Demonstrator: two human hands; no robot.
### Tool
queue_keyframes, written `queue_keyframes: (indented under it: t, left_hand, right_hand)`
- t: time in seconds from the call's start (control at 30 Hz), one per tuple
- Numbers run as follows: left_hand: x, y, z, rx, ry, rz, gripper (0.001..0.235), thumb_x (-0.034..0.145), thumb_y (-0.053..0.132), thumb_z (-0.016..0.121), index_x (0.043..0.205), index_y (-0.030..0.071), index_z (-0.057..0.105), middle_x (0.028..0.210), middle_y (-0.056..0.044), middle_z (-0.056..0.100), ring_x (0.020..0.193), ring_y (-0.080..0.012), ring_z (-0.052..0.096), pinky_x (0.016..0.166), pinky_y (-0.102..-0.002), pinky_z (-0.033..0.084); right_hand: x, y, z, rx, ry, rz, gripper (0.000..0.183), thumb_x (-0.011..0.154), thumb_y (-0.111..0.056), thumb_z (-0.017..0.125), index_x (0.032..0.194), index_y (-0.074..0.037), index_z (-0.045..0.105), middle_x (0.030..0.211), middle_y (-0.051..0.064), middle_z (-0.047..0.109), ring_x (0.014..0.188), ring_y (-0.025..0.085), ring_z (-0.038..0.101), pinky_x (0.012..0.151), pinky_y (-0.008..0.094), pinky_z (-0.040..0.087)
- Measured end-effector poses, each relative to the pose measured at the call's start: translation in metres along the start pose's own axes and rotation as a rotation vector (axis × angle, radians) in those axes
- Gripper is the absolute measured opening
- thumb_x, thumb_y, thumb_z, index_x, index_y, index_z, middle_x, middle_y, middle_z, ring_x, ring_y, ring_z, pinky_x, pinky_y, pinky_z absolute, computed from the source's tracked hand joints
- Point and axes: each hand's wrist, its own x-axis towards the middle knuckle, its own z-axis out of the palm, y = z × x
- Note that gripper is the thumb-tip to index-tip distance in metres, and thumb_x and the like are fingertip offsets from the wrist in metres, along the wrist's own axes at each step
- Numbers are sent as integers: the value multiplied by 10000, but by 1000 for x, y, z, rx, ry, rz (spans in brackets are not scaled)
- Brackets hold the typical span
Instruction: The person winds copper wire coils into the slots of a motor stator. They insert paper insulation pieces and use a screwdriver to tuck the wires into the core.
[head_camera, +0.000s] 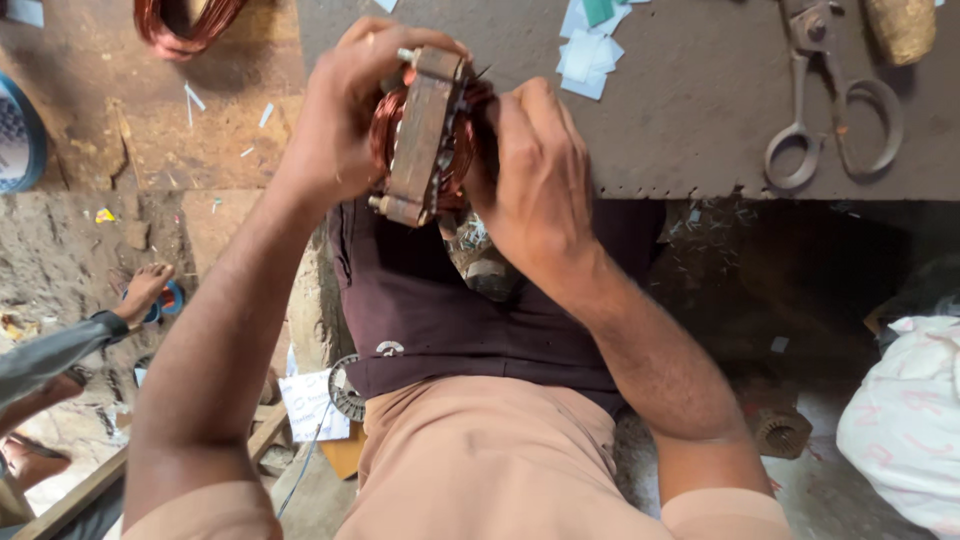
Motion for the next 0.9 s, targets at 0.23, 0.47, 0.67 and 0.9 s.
queue_keyframes:
  t: [0.23,0.47,0.67,0.9]
  left_hand:
    - [-13,-3,0,-117,8,-110,371,977,37,775,1333,112,702,1164,-57,710,1119,-189,657,959,-340,571]
    - [-10,-2,4,-94,51,-106,365,988,47,775,1338,83,677,1168,-45,722,1110,-215,659,956,-335,579]
    - [-10,-2,9,166,152,85,419,893,3,787,1294,34,669,1120,-68,726,1230,-327,598,983,-415,536]
    - [-11,-7,6,47,84,-30,447,961,15,752,1390,99,663,1328,-67,736,1242,-250,647,1053,-376,563]
  right_hand:
    - [-1,-3,-1,124,-227,133,307,970,20,679,1196,88,482,763,155,699,599,314,710,531,436,541]
    - [-2,-11,-6,311,-65,133,239,966,54,650,1177,32,539,870,173,738,762,295,785,601,416,585]
    - [3,-14,-8,419,-114,383,127,985,-10,627,1109,9,610,813,123,758,661,221,762,530,331,566]
    - [-18,20,-51,-125,222,69,131,1078,-34,717,1204,-37,752,1019,86,709,896,210,685,712,337,531]
